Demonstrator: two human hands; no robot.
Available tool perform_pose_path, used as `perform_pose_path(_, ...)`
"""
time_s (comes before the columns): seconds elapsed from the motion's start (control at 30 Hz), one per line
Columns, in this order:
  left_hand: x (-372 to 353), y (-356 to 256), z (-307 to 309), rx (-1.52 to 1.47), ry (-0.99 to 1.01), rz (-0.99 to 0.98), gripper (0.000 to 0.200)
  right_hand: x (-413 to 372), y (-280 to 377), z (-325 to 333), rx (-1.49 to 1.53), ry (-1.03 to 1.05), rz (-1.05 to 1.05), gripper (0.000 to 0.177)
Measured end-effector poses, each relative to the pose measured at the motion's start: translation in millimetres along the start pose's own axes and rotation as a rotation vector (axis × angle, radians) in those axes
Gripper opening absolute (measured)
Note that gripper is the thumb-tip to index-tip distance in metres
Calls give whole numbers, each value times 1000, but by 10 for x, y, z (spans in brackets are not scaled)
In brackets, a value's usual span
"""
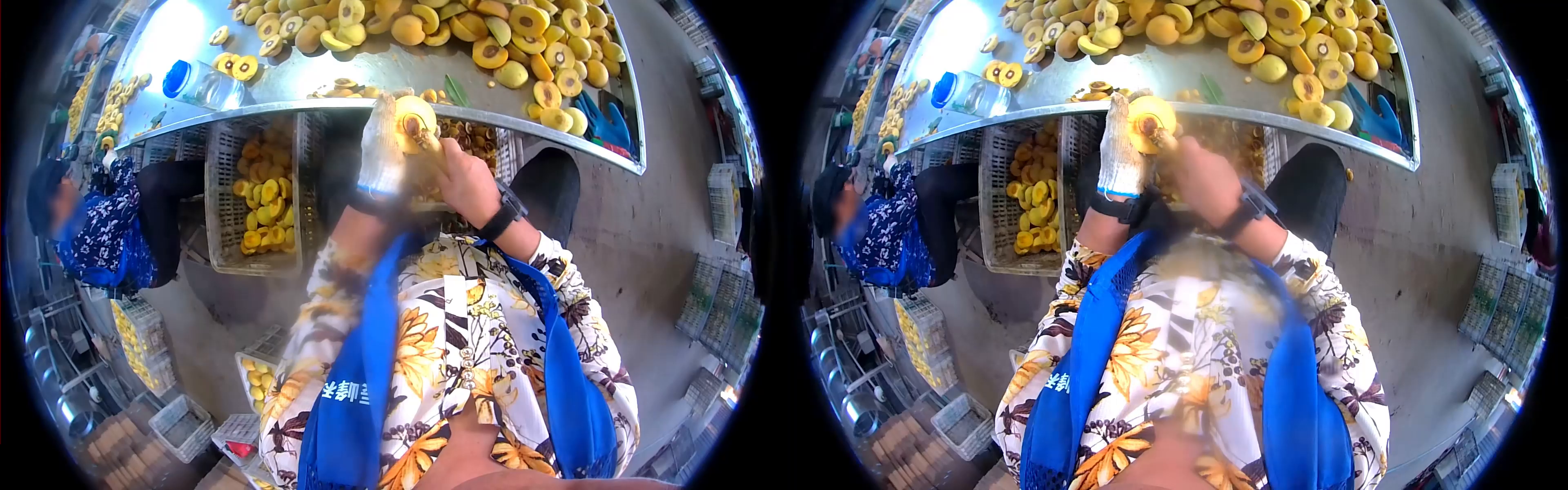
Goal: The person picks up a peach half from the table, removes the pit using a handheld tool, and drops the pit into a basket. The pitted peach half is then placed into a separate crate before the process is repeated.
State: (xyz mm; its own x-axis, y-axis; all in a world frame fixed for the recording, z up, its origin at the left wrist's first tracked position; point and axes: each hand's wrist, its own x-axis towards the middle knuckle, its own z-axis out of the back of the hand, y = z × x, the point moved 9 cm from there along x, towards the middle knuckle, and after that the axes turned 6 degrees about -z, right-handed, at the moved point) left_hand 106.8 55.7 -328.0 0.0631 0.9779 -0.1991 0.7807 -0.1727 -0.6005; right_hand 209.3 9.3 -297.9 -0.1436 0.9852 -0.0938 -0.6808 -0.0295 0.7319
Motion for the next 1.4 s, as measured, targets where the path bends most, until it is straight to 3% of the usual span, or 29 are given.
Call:
perform_pose_path(0.13, 78, 88, 77, 73, 95, 54, 54, -71, -83, -116, -12, 71, -4, 25)
perform_pose_path(0.2, 37, -211, -34, 622, 230, -343, 58, -103, -71, -110, -60, 92, -37, 26)
perform_pose_path(0.27, 26, -222, -24, 764, 257, -320, 61, -137, -88, -136, -87, 121, -45, 27)
perform_pose_path(0.37, 108, 88, 198, 348, 136, 327, 66, -128, -140, -183, -80, 152, -25, 27)
perform_pose_path(0.67, 57, 104, -34, 143, -36, 208, 54, -113, -157, -102, -5, 76, -107, 25)
perform_pose_path(0.77, 51, 73, -3, 348, -40, 120, 54, -150, -172, -105, -4, 134, -88, 23)
perform_pose_path(0.87, 68, 127, 1, 632, 203, 315, 53, -153, -117, -136, -3, 226, 5, 21)
perform_pose_path(0.93, 130, 194, 87, 650, 251, 413, 56, -140, -44, -158, -7, 287, 106, 19)
perform_pose_path(0.97, 137, 228, 98, 660, 278, 460, 58, -140, -74, -162, 138, 344, -14, 19)
perform_pose_path(1.03, 56, 58, -30, 470, 124, 313, 61, -155, -19, -147, 407, 430, -215, 17)
perform_pose_path(1.1, -46, -2, -94, 514, 145, 114, 54, -182, -86, -256, 630, 461, -350, 15)
perform_pose_path(1.13, -89, -89, -106, 727, 95, -147, 47, -208, -133, -332, 731, 471, -400, 15)
perform_pose_path(1.17, -107, -26, -31, 604, 72, -179, 40, -240, -145, -374, 742, 473, -412, 14)
perform_pose_path(1.23, -132, 43, 128, 459, -185, -115, 32, -271, -160, -441, 754, 473, -431, 14)
perform_pose_path(1.33, -132, 78, 92, 386, -191, -22, 25, -284, -162, -475, 646, 505, -443, 13)
perform_pose_path(1.4, -138, 78, 69, 426, -189, -66, 25, -287, -160, -490, 669, 546, -455, 12)
